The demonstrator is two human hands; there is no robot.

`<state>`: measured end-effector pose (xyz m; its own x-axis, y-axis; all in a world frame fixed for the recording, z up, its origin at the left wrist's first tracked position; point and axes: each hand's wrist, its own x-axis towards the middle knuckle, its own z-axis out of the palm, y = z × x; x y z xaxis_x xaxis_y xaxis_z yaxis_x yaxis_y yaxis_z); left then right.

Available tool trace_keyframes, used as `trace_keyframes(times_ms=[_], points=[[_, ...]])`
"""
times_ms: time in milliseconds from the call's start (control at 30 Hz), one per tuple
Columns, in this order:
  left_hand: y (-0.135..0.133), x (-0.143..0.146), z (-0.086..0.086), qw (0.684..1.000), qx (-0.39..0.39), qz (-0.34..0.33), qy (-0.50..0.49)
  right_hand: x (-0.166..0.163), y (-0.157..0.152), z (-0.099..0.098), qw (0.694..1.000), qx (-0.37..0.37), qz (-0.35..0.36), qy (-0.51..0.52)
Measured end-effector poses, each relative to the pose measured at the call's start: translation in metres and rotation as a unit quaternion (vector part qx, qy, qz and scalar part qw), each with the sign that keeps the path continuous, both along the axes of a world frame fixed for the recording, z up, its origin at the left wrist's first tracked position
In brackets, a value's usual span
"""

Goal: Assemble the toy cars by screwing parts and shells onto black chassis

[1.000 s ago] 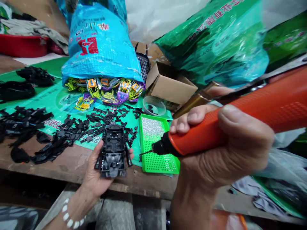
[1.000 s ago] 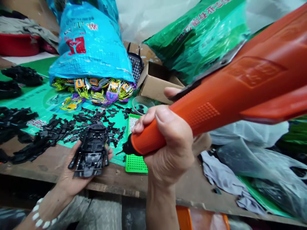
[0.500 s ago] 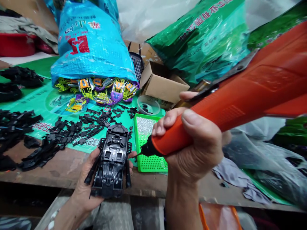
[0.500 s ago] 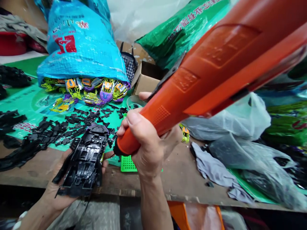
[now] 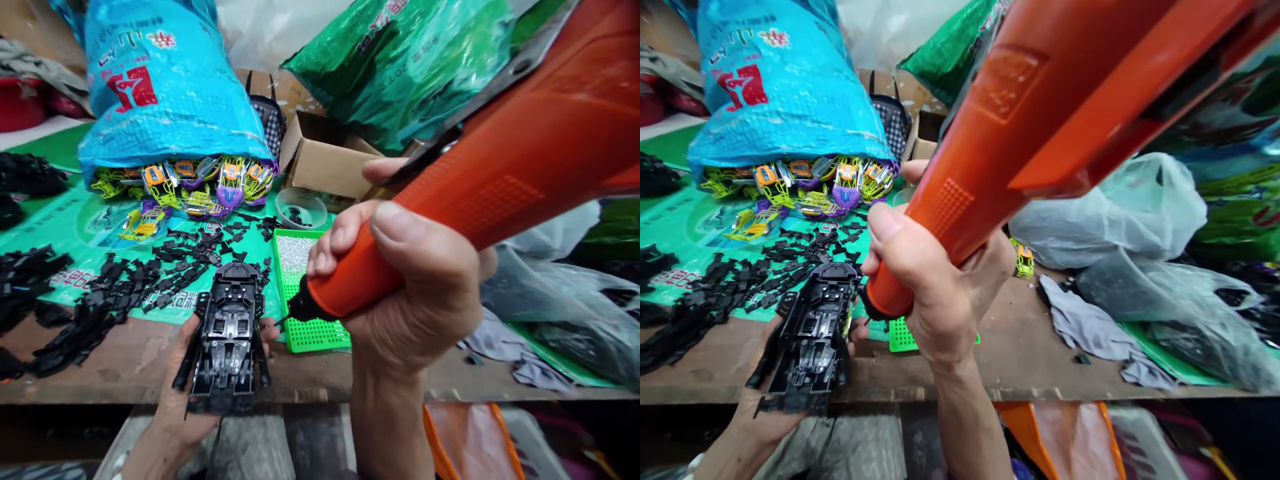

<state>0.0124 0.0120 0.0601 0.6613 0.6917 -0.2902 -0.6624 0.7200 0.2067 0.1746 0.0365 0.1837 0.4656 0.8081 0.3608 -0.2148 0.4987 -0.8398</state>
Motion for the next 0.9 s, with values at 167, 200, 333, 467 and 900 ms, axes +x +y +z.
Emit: trace_keyframes(times_ms=[167, 200, 333, 467, 900], points=[[0.001, 0.005, 0.006, 0.999, 0.001, -0.031, -0.041, 0.004, -0.004, -0.008, 1.000, -0.005, 0.003, 0.012], [0.002, 0.008, 0.008, 0.998, 0.004, -0.038, -0.052, 0.004, -0.005, -0.010, 1.000, -0.004, 0.003, 0.010], [0.000, 0.012, 0.009, 0.998, 0.021, -0.039, -0.053, 0.006, -0.005, -0.013, 1.000, 0.013, -0.006, 0.002], [-0.006, 0.005, -0.012, 0.999, -0.004, -0.013, -0.042, 0.004, -0.005, -0.009, 1.000, 0.016, -0.020, 0.010], [-0.008, -0.001, -0.021, 0.999, -0.009, 0.030, 0.020, 0.008, -0.009, -0.010, 0.999, 0.025, -0.012, -0.024]])
